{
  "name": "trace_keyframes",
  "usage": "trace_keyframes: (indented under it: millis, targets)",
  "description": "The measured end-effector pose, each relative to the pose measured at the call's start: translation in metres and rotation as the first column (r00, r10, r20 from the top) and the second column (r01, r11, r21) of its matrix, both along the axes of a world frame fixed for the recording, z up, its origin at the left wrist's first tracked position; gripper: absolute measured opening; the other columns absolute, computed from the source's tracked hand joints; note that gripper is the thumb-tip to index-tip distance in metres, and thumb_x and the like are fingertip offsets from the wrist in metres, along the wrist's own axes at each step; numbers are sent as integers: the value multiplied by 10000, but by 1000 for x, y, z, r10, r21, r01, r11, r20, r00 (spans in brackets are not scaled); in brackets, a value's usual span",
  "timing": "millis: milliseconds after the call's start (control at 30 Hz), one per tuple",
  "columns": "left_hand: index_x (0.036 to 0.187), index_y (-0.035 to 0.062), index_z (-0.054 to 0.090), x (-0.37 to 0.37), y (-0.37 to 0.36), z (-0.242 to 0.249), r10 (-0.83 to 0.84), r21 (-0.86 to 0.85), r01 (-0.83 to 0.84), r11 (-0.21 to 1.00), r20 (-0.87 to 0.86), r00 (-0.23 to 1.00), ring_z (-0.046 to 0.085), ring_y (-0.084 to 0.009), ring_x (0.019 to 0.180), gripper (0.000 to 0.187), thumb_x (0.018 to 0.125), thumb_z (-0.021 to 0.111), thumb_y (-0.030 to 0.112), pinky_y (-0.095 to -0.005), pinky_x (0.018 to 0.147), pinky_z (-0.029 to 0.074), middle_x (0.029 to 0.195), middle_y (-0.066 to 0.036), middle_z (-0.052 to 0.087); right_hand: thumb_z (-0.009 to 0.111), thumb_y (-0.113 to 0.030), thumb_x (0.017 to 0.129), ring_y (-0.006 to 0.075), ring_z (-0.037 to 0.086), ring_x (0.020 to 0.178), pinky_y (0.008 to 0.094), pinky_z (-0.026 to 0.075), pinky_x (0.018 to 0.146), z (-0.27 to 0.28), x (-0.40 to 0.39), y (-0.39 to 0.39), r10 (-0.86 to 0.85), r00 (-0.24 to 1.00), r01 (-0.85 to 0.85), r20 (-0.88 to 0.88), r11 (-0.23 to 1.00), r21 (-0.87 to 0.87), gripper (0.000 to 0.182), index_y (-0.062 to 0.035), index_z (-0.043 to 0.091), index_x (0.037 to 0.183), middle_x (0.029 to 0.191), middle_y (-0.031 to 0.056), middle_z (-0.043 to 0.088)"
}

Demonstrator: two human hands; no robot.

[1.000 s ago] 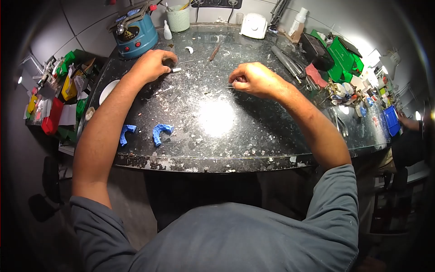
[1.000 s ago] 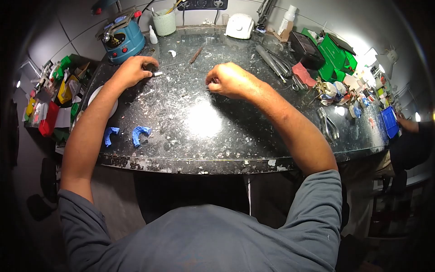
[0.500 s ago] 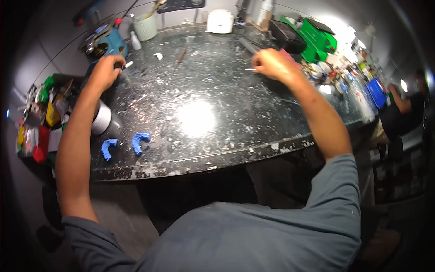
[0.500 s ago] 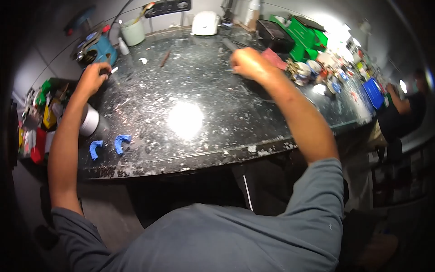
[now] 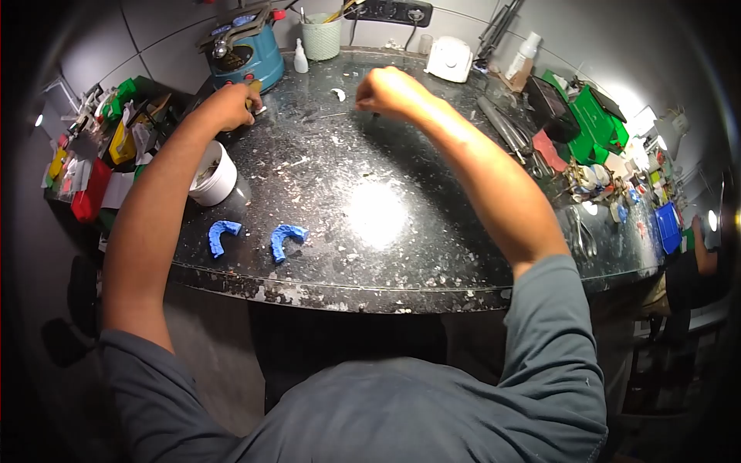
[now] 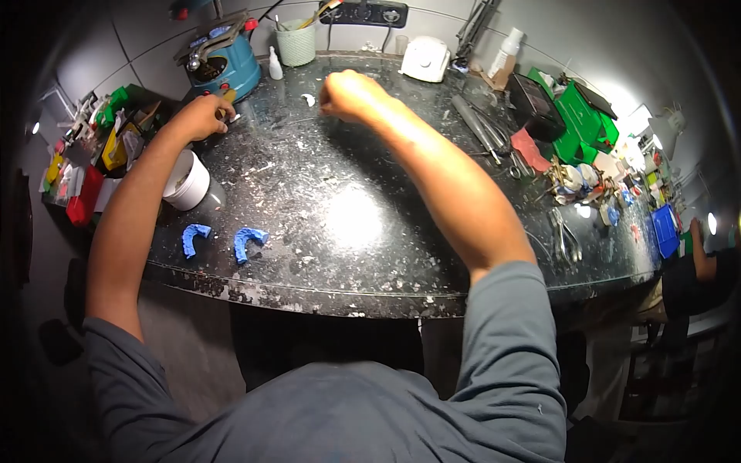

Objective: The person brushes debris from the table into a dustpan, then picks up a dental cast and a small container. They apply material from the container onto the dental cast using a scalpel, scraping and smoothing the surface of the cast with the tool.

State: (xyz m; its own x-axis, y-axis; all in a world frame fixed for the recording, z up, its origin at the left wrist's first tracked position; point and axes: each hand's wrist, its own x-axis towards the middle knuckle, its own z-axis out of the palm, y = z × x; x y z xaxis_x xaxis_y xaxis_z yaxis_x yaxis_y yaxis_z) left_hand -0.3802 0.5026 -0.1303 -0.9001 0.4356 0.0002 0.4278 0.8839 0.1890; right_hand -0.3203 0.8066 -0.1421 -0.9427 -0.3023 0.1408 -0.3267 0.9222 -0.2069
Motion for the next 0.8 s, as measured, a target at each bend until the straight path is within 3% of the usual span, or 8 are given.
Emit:
trace_keyframes:
  millis: [267,400,500,567,633,667,733,800]
  targets:
    - [1158,97,671,40,-38,25,-71,82,76,994,-64,995,649,-322,1007,404,774,756,192,-398,894,499,1111,-202,658,721,-222,741,255,693,883,380,540,806,-11,-41,-35,164,983,-166,87,986,18,202,-149,753,926,903,93,727]
    - [1181,109,657,92,-41,47,-46,210,73,975,-128,991,624,-279,1047,400,800,734,201,-371,922,482,1162,-116,656,717,-256,759,253,692,877,378,528,812,-14,-23,-26,103,994,-103,23,995,10,244,-115,733,957,886,103,724]
    - [1163,84,654,159,-47,68,-164,338,277,900,-325,931,605,-199,1034,341,833,689,166,-322,922,453,1135,-76,656,712,-248,794,196,690,834,344,525,784,-3,-12,-3,114,993,-113,22,992,-53,245,-45,715,931,877,95,724]
    - [1099,27,657,227,-49,65,-206,696,232,680,-122,971,630,-207,936,270,863,657,158,-336,849,487,1113,-115,658,702,-245,825,183,688,813,332,519,771,-1,-10,3,97,993,-90,69,990,-105,238,-34,718,935,864,96,726]
    - [1076,-58,652,268,-44,35,-628,756,544,364,-232,743,670,-257,819,387,765,785,130,-354,763,535,1033,-135,690,726,-275,782,245,696,797,371,530,743,-5,-18,-3,150,986,-138,76,981,-135,266,-43,730,912,859,127,723]
    - [1127,-25,658,289,-30,17,-818,900,381,211,-51,574,670,-257,897,442,748,814,141,-338,815,528,1045,-126,696,732,-282,770,249,694,790,378,529,737,-9,-22,-9,141,989,-134,51,984,-114,264,-47,737,888,847,127,723]
    - [1184,30,645,325,-12,-46,-900,932,-41,359,358,250,631,-201,1032,434,823,763,238,-310,892,489,1118,-97,681,754,-275,739,243,693,765,374,531,726,-14,-34,-19,153,983,-150,100,988,-45,271,-57,747,900,841,122,725]
    - [1134,49,652,342,11,-105,-802,853,-54,519,508,315,623,-178,1011,370,938,602,359,-332,910,467,1078,-97,678,759,-239,735,211,689,767,353,531,720,-10,-35,-28,121,980,-108,160,991,-84,254,-56,748,912,828,108,725]
